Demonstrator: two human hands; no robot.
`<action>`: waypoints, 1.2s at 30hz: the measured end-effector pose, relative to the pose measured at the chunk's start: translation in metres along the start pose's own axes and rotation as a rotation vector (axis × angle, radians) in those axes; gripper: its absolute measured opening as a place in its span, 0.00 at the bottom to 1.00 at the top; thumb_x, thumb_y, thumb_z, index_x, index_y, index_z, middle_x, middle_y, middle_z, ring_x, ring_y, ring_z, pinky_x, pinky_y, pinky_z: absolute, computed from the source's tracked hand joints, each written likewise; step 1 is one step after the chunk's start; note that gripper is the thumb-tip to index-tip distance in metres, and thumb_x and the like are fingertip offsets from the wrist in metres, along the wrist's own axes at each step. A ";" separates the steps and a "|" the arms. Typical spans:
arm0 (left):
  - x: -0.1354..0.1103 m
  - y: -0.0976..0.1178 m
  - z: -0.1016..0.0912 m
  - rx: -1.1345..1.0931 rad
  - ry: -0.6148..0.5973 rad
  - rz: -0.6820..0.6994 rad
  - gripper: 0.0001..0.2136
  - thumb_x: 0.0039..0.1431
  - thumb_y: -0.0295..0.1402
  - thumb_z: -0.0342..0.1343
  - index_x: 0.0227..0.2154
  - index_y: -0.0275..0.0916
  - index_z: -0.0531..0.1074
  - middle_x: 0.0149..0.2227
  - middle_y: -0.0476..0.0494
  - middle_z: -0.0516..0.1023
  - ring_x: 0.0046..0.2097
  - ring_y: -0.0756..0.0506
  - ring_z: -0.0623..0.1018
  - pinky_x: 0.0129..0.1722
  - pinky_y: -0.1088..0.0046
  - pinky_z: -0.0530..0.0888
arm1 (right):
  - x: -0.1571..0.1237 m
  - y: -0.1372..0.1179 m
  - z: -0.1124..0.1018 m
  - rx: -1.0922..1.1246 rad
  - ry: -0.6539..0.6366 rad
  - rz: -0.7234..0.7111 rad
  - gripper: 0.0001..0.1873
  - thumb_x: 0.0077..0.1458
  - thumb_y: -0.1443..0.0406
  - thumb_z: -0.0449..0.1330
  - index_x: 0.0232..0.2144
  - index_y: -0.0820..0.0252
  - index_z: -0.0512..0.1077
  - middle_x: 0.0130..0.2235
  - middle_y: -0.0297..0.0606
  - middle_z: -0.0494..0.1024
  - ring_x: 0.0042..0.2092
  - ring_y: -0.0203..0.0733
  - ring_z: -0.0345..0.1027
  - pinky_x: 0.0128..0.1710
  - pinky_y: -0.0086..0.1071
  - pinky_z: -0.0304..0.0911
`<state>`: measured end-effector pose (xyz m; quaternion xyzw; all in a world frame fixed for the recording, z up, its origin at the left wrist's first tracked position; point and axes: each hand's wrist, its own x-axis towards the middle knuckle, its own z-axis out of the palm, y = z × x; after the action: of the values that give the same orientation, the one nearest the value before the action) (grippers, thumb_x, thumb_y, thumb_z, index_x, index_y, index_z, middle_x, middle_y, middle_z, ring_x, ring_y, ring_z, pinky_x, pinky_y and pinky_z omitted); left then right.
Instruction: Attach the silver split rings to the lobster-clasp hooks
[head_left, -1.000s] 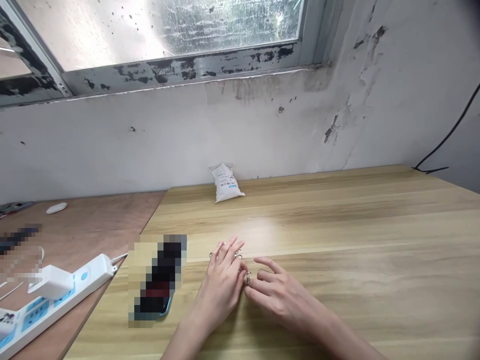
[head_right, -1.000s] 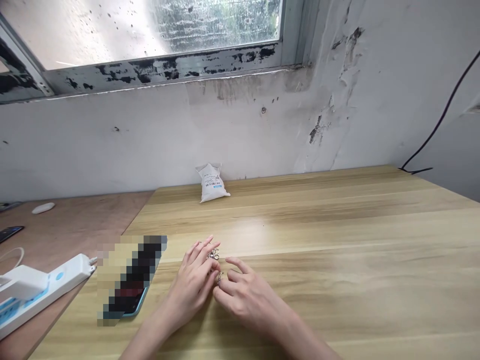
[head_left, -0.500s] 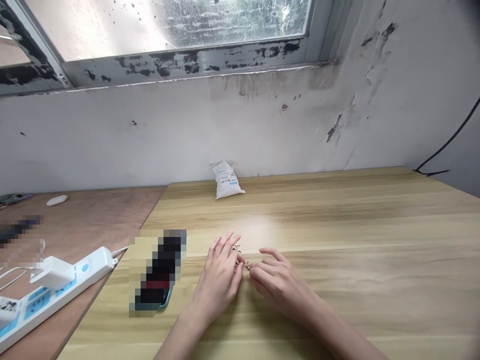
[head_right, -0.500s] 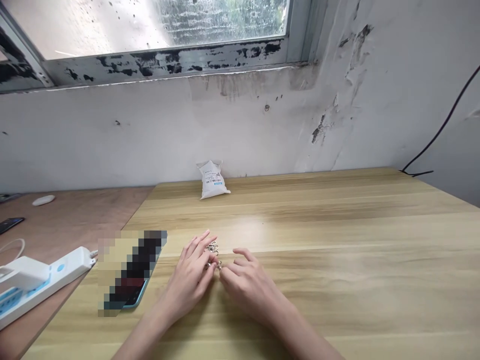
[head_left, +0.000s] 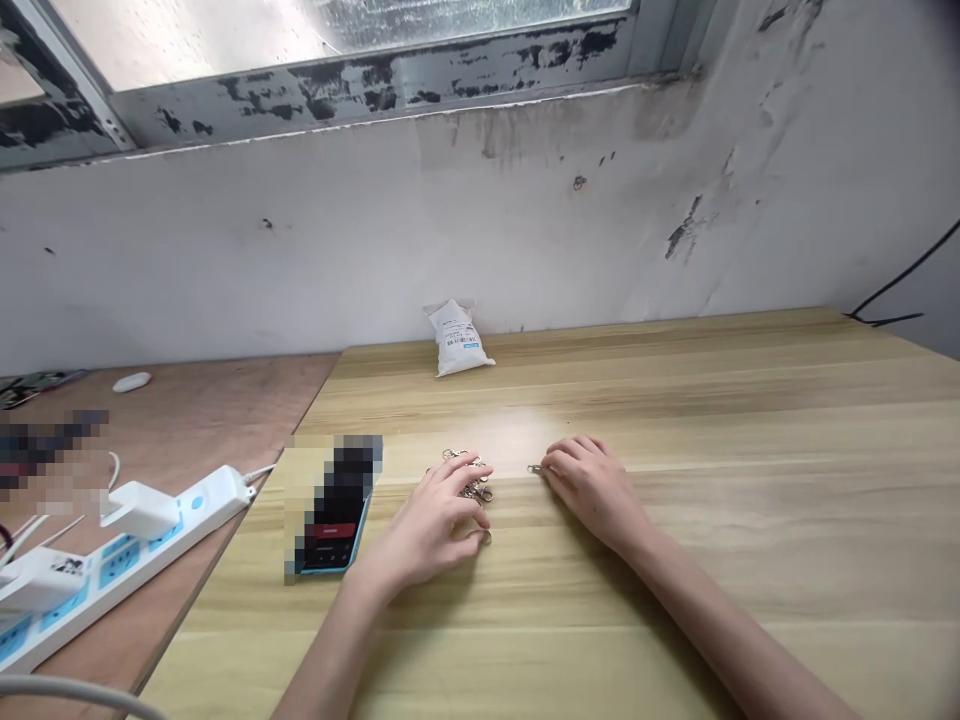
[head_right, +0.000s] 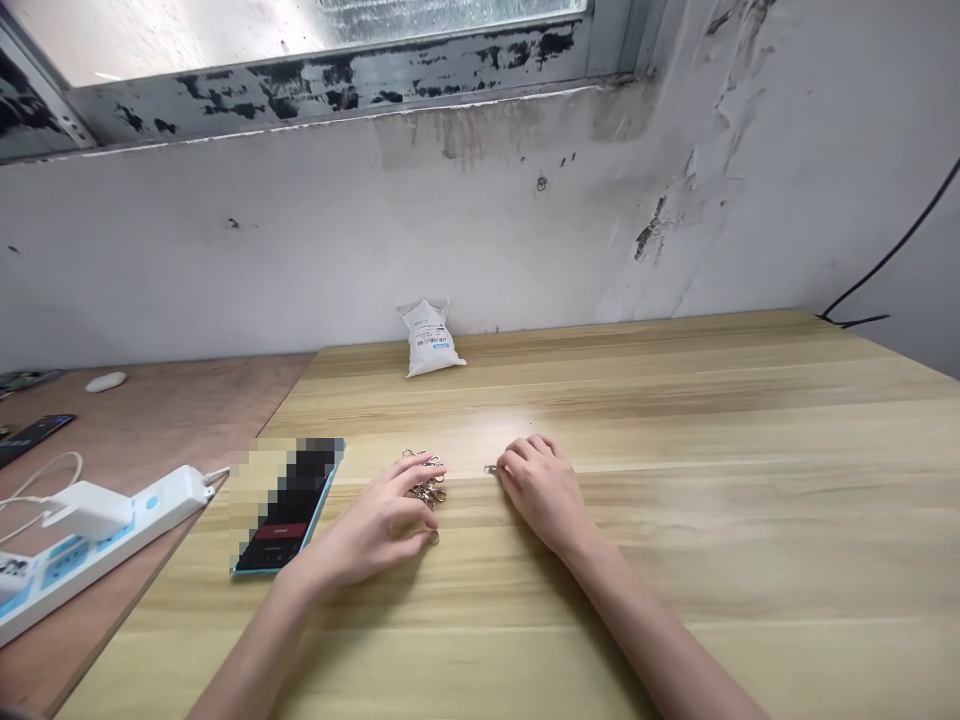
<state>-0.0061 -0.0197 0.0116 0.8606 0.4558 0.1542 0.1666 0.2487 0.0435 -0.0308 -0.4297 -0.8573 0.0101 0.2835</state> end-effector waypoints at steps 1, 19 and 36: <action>-0.001 -0.001 -0.002 -0.029 -0.014 -0.011 0.07 0.56 0.26 0.59 0.32 0.46 0.79 0.60 0.48 0.69 0.67 0.38 0.59 0.64 0.51 0.62 | 0.000 0.001 -0.001 -0.019 -0.005 0.017 0.09 0.62 0.68 0.55 0.31 0.57 0.72 0.36 0.37 0.77 0.41 0.44 0.69 0.47 0.41 0.59; 0.005 -0.023 0.011 0.186 0.223 -0.077 0.05 0.61 0.30 0.57 0.40 0.43 0.74 0.54 0.43 0.72 0.60 0.39 0.67 0.56 0.54 0.69 | -0.002 -0.051 0.005 0.060 -0.110 -0.125 0.08 0.63 0.67 0.54 0.36 0.56 0.72 0.40 0.39 0.73 0.45 0.44 0.65 0.55 0.44 0.56; 0.008 -0.015 0.012 0.206 0.252 -0.086 0.05 0.62 0.30 0.55 0.39 0.43 0.75 0.52 0.42 0.74 0.59 0.38 0.68 0.57 0.51 0.66 | -0.001 -0.054 0.009 0.065 -0.095 -0.112 0.05 0.62 0.63 0.57 0.38 0.54 0.73 0.39 0.39 0.73 0.44 0.45 0.66 0.54 0.48 0.57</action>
<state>-0.0078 -0.0064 -0.0046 0.8266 0.5231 0.2060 0.0255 0.2056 0.0110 -0.0247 -0.3708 -0.8916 0.0425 0.2563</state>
